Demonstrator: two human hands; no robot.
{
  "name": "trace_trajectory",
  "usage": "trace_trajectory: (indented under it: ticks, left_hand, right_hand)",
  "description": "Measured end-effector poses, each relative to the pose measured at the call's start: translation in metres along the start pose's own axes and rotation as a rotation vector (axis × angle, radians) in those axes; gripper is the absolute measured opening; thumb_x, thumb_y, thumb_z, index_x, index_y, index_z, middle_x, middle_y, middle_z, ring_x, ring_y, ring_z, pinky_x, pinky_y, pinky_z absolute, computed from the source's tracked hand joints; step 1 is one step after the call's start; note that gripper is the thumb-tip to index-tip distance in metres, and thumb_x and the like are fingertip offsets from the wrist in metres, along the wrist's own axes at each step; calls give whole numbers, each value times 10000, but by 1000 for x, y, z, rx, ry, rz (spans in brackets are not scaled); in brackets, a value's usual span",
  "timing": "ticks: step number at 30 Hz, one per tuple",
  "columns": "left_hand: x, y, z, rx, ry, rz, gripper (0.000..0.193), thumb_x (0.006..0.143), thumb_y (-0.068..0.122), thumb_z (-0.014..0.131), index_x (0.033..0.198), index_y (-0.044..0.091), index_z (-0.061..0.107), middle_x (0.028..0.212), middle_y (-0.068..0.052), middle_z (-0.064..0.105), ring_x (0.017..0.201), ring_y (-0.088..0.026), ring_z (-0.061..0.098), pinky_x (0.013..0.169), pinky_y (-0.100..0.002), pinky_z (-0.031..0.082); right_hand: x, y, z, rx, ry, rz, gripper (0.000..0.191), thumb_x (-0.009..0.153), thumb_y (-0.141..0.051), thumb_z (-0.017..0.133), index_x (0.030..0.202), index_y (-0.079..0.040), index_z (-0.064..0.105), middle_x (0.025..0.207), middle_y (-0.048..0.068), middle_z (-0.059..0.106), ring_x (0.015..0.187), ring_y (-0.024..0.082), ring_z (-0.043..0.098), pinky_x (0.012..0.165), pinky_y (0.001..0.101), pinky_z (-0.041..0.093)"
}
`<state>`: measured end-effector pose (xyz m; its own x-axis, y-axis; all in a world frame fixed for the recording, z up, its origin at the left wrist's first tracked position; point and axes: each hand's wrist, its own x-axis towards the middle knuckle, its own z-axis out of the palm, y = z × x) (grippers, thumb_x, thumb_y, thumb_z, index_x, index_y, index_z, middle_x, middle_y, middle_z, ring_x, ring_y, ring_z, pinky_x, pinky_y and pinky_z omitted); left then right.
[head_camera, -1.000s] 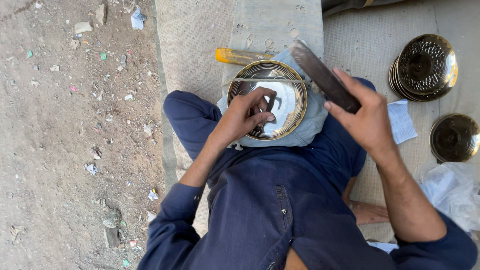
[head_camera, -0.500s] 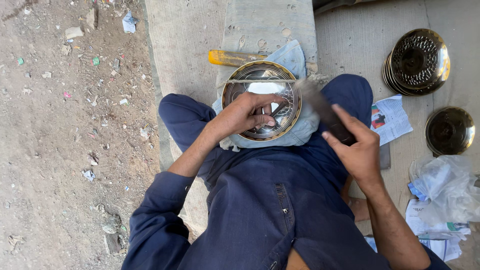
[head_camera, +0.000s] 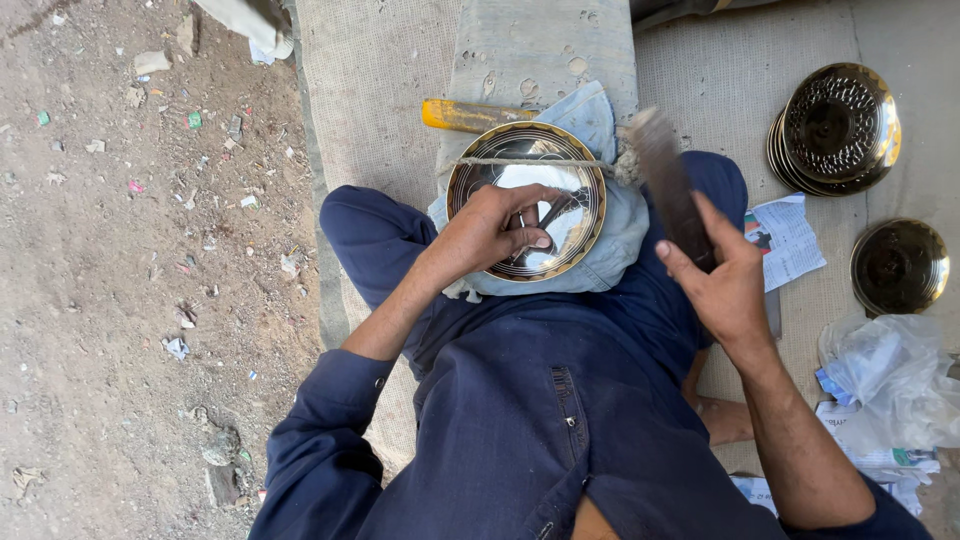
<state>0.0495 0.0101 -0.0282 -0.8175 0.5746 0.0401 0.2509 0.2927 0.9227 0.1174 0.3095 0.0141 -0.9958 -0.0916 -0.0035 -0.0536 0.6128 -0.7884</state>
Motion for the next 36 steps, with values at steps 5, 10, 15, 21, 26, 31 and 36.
trace_trajectory:
  ticks: [5, 10, 15, 21, 26, 31, 36]
  left_hand:
    - [-7, 6, -2, -24, 50, -57, 516, 858, 143, 826, 1339, 79, 649, 682, -38, 660, 544, -113, 570, 537, -312, 452]
    - [-16, 6, 6, -68, 157, -138, 448, 862, 134, 829, 1267, 57, 655, 684, -30, 681, 567, -92, 616, 533, -281, 465]
    - [-29, 11, 31, -104, 566, -296, 451, 865, 72, 825, 1256, 31, 603, 734, -42, 639, 590, -96, 623, 549, -273, 498]
    - [-40, 16, 57, 70, 796, -322, 539, 867, 49, 802, 1339, -3, 547, 741, -57, 602, 573, -134, 603, 552, -278, 508]
    - [-39, 12, 62, 84, 836, -353, 524, 873, 62, 795, 1327, -12, 544, 710, -57, 620, 574, -133, 636, 547, -278, 525]
    - [-39, 9, 62, 64, 830, -358, 481, 879, 73, 801, 1282, -18, 555, 680, -56, 628, 564, -130, 637, 538, -278, 523]
    - [-35, 10, 57, -17, 784, -396, 493, 873, 72, 801, 1298, -24, 571, 678, -53, 640, 566, -110, 628, 539, -267, 526]
  right_hand:
    - [18, -21, -12, -178, -116, 13, 669, 824, -162, 847, 1452, -155, 618, 1266, 152, 736, 1106, 229, 720, 940, 349, 555]
    - [36, -38, -21, -464, -350, 179, 652, 822, -234, 883, 1432, -254, 652, 1108, 117, 793, 914, 268, 751, 821, 386, 558]
    - [50, -48, -21, -174, -75, -280, 658, 893, -199, 813, 1506, -136, 582, 1277, 140, 701, 1086, 260, 729, 895, 370, 573]
    - [82, -70, -16, -619, -254, -340, 641, 865, -314, 815, 1475, -254, 629, 921, 104, 703, 803, 323, 706, 697, 437, 555]
    - [118, -94, -3, -481, -258, -571, 635, 875, -308, 807, 1475, -215, 620, 1067, 114, 735, 909, 346, 712, 760, 466, 562]
    - [143, -115, 3, -838, -547, -481, 661, 782, -365, 837, 1410, -352, 632, 1044, 93, 763, 923, 347, 723, 731, 500, 561]
    - [148, -124, 4, -797, -511, -507, 635, 798, -359, 837, 1404, -344, 648, 1036, 110, 759, 898, 345, 726, 753, 481, 575]
